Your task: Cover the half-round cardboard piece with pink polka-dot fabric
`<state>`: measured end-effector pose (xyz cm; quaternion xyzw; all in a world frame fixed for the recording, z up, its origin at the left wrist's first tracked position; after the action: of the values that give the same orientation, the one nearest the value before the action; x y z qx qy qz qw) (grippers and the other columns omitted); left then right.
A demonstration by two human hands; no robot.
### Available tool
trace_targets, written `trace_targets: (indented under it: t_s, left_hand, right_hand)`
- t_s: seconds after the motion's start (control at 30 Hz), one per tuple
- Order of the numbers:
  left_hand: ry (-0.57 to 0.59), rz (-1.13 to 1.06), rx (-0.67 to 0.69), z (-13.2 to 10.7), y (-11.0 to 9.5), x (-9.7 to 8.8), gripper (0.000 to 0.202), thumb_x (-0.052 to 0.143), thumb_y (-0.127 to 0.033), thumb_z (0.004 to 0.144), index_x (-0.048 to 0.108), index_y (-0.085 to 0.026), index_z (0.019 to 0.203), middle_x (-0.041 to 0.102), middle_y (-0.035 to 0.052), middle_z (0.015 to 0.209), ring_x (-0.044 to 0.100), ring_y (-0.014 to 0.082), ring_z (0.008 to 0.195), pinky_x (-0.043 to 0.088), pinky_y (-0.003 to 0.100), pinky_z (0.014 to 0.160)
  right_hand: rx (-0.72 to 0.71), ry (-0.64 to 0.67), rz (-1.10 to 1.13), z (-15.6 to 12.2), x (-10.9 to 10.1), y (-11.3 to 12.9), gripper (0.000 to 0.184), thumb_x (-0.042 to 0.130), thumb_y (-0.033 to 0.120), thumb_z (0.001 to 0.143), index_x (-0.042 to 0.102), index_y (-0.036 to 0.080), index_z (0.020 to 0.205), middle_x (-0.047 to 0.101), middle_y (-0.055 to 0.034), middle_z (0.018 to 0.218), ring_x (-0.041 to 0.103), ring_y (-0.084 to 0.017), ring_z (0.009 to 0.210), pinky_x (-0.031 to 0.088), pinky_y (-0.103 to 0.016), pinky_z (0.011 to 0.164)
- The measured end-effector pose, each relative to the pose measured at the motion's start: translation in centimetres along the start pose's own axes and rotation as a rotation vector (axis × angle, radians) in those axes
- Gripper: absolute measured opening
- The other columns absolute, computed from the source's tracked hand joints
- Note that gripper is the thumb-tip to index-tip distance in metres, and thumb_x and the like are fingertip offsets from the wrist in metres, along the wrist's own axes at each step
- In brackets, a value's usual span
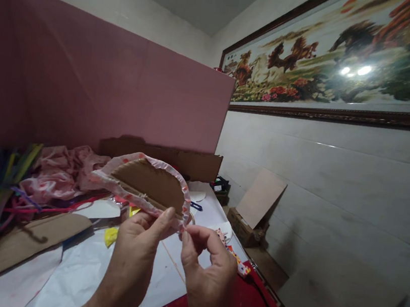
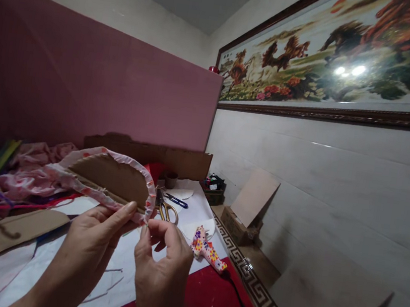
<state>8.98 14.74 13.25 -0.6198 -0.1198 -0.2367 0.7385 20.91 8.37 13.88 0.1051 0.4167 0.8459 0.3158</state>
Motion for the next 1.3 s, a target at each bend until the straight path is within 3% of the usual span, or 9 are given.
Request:
trace_targets:
  t_s: [0.2,0.3,0.53,0.9,1.1,1.2,1.3]
  left_hand:
    - [-0.015,0.128,0.076,-0.7,-0.6,0.0,0.010,0.070,-0.027,0.075,0.071,-0.018,0.072,0.072,0.0012,0.073,0.061,0.0168,0.076,0.047,0.028,0.076]
    - [-0.035,0.192,0.111,-0.9,-1.0,0.0,0.009,0.071,-0.026,0.073,0.070,-0.018,0.068,0.071,-0.0001,0.070,0.060,0.0153,0.072,0.046,0.025,0.071]
    - [0.063,0.059,0.003,-0.4,0.1,0.5,0.016,0.067,-0.030,0.078,0.071,-0.017,0.071,0.071,0.0016,0.071,0.061,0.0156,0.073,0.047,0.028,0.077]
    - [-0.011,0.146,0.121,-0.8,-0.7,0.1,0.011,0.072,-0.027,0.073,0.067,-0.019,0.067,0.070,-0.0013,0.068,0.061,0.0140,0.069,0.047,0.025,0.070]
    - [0.032,0.054,0.013,-0.4,0.0,0.3,0.017,0.068,-0.029,0.077,0.068,-0.016,0.066,0.071,0.0010,0.066,0.061,0.0139,0.068,0.048,0.026,0.072]
    - [0.024,-0.013,-0.050,-0.1,-0.1,0.3,0.018,0.069,-0.026,0.075,0.066,-0.014,0.063,0.068,0.0010,0.061,0.061,0.0128,0.064,0.048,0.024,0.069]
    - [0.013,-0.060,-0.095,0.0,-0.3,0.3,0.015,0.071,-0.022,0.072,0.067,-0.012,0.063,0.068,0.0017,0.059,0.060,0.0120,0.061,0.048,0.023,0.066]
  right_hand:
    - [-0.215,-0.047,-0.315,0.2,-0.1,1.8,0.014,0.057,0.017,0.079,0.060,0.017,0.065,0.055,0.0000,0.055,0.050,-0.015,0.052,0.037,-0.027,0.052]
    - [-0.213,-0.043,-0.350,0.4,-0.2,1.6,0.018,0.054,0.014,0.078,0.053,0.019,0.060,0.051,0.0005,0.055,0.048,-0.015,0.054,0.034,-0.027,0.053]
    - [0.153,0.064,0.202,0.4,0.4,-0.9,0.021,0.053,0.028,0.080,0.051,0.019,0.062,0.047,0.0038,0.054,0.041,-0.011,0.050,0.036,-0.022,0.047]
    - [0.302,0.012,0.467,-0.3,1.1,-2.8,0.022,0.061,0.034,0.077,0.055,0.017,0.063,0.050,0.0042,0.052,0.035,-0.008,0.045,0.030,-0.020,0.042]
    - [0.312,-0.031,0.561,-1.0,1.7,-3.0,0.025,0.063,0.038,0.082,0.057,0.017,0.069,0.056,0.0033,0.059,0.039,-0.007,0.047,0.033,-0.019,0.044]
    - [0.246,0.061,0.478,-0.9,1.8,-2.2,0.023,0.060,0.036,0.085,0.059,0.018,0.071,0.057,0.0029,0.060,0.043,-0.008,0.048,0.035,-0.020,0.046]
    - [0.021,0.089,0.275,-0.5,0.4,-0.5,0.012,0.055,0.027,0.090,0.062,0.021,0.082,0.059,0.0018,0.067,0.052,-0.011,0.059,0.042,-0.022,0.055]
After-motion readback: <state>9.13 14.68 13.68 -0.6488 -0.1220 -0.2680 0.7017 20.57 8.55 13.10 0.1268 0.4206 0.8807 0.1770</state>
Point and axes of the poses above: each hand's wrist, its own z-axis towards the middle knuckle, its own x-axis out of the palm, y = z × x, the point moved 8 cm from there along z, towards the middle knuckle
